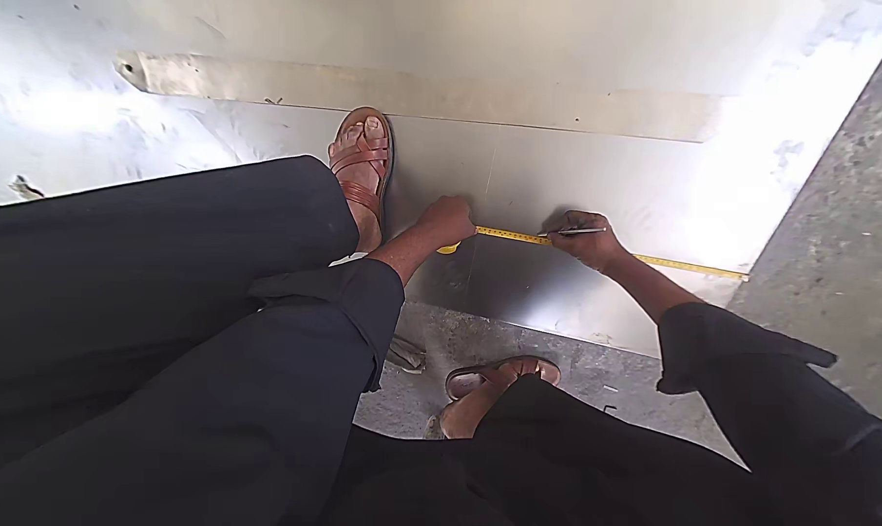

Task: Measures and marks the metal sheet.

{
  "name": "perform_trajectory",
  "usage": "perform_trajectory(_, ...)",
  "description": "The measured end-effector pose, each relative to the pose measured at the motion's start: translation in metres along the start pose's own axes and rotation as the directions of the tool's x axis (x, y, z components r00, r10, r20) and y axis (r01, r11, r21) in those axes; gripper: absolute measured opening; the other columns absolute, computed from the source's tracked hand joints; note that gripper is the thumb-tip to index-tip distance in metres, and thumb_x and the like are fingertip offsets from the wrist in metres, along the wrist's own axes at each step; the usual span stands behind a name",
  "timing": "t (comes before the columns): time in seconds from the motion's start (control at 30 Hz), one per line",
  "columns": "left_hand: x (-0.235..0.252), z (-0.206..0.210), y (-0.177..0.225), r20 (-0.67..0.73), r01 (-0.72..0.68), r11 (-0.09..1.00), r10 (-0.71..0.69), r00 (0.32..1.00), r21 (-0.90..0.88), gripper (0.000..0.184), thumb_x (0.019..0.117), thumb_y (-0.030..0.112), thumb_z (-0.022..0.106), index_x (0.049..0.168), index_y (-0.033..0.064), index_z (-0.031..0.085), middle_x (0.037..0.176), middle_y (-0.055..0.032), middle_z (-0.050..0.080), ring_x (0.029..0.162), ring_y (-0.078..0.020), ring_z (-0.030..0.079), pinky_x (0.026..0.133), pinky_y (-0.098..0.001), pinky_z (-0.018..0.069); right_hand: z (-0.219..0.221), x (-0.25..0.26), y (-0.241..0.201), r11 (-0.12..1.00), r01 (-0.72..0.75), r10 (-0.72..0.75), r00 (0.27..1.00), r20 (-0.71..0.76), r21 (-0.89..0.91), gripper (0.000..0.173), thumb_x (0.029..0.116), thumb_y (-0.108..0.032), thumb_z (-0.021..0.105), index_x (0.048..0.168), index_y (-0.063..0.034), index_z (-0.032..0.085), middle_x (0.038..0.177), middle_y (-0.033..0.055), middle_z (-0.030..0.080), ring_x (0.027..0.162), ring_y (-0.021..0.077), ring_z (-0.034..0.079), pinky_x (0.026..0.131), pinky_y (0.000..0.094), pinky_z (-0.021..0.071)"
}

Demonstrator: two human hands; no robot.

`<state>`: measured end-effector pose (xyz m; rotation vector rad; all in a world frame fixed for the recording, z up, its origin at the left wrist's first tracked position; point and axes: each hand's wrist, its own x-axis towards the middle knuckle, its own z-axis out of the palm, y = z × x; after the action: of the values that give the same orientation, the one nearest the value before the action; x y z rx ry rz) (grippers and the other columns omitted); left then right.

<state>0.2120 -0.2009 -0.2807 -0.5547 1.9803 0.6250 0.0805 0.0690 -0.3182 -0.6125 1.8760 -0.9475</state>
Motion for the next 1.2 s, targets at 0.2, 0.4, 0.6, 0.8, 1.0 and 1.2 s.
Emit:
perform_trajectory(0.2, 0.001, 0.001, -0.001, -0.006, 0.005, 1.000, -0.005, 1.000, -0.002, 0.035, 0.0983, 0.034, 0.068, 0.090, 0.0004, 0.072, 0.091, -0.0197, 0.070, 0.093, -0.0381, 0.068, 0.080, -0.0614, 0.0534, -0.001, -0.002, -0.002, 1.000, -0.014, 0.014, 1.000, 0.011, 0.003, 0.007, 0.0867, -0.014, 0.077, 0.089, -0.0090, 0.073, 0.081, 0.0017, 0.072, 0.072, 0.0084, 0.065, 0.070, 0.0337, 0.0545)
perform_trajectory(0.4, 0.002, 0.001, 0.000, -0.006, 0.006, 1.000, -0.006, 1.000, 0.003, 0.035, 0.0981, 0.034, 0.067, 0.091, 0.0004, 0.073, 0.092, -0.0199, 0.070, 0.094, -0.0382, 0.068, 0.081, -0.0620, 0.0534, -0.002, -0.001, -0.003, 1.000, 0.024, -0.023, 0.999, 0.026, -0.010, 0.007, 0.0867, -0.013, 0.077, 0.089, -0.0080, 0.073, 0.082, 0.0030, 0.072, 0.073, 0.0095, 0.066, 0.072, 0.0346, 0.0557)
perform_trajectory(0.6, 0.002, 0.001, 0.000, -0.003, 0.001, 1.000, -0.001, 1.000, 0.006, 0.034, 0.0987, 0.034, 0.067, 0.092, 0.0014, 0.074, 0.092, -0.0193, 0.071, 0.094, -0.0381, 0.069, 0.082, -0.0623, 0.0536, -0.018, 0.009, -0.018, 0.871, 0.334, -0.361, 0.933, -0.007, -0.361, 0.015, 0.0932, -0.015, 0.068, 0.094, -0.0001, 0.072, 0.090, 0.0171, 0.071, 0.090, 0.0321, 0.071, 0.082, 0.0502, 0.0574)
perform_trajectory(0.8, 0.000, 0.000, 0.001, 0.006, 0.001, 1.000, -0.002, 1.000, 0.007, 0.035, 0.0990, 0.034, 0.067, 0.092, 0.0003, 0.073, 0.093, -0.0205, 0.070, 0.096, -0.0392, 0.068, 0.082, -0.0625, 0.0528, -0.044, 0.003, -0.030, 0.971, 0.042, -0.006, 0.988, -0.151, 0.235, 0.011, 0.0877, -0.007, 0.079, 0.097, -0.0032, 0.074, 0.088, 0.0008, 0.075, 0.077, 0.0017, 0.068, 0.074, 0.0221, 0.0583)
perform_trajectory(1.0, -0.002, 0.002, -0.001, -0.009, 0.008, 1.000, -0.008, 1.000, -0.002, 0.036, 0.0977, 0.035, 0.068, 0.090, -0.0006, 0.072, 0.093, -0.0209, 0.069, 0.096, -0.0393, 0.068, 0.082, -0.0621, 0.0530, -0.005, -0.013, 0.000, 0.989, -0.059, 0.071, 0.994, -0.083, 0.138, 0.013, 0.0855, -0.010, 0.083, 0.093, -0.0061, 0.073, 0.090, 0.0034, 0.076, 0.079, 0.0083, 0.070, 0.076, 0.0314, 0.0584)
perform_trajectory(1.2, 0.002, 0.001, -0.001, -0.016, 0.005, 1.000, -0.005, 1.000, 0.013, 0.036, 0.0979, 0.035, 0.068, 0.088, 0.0004, 0.072, 0.091, -0.0199, 0.069, 0.093, -0.0383, 0.068, 0.080, -0.0615, 0.0536, -0.003, -0.016, -0.005, 0.997, -0.055, 0.059, 0.995, -0.085, 0.049, 0.012, 0.0870, -0.016, 0.083, 0.093, -0.0103, 0.074, 0.088, 0.0024, 0.076, 0.077, 0.0115, 0.070, 0.074, 0.0372, 0.0579)
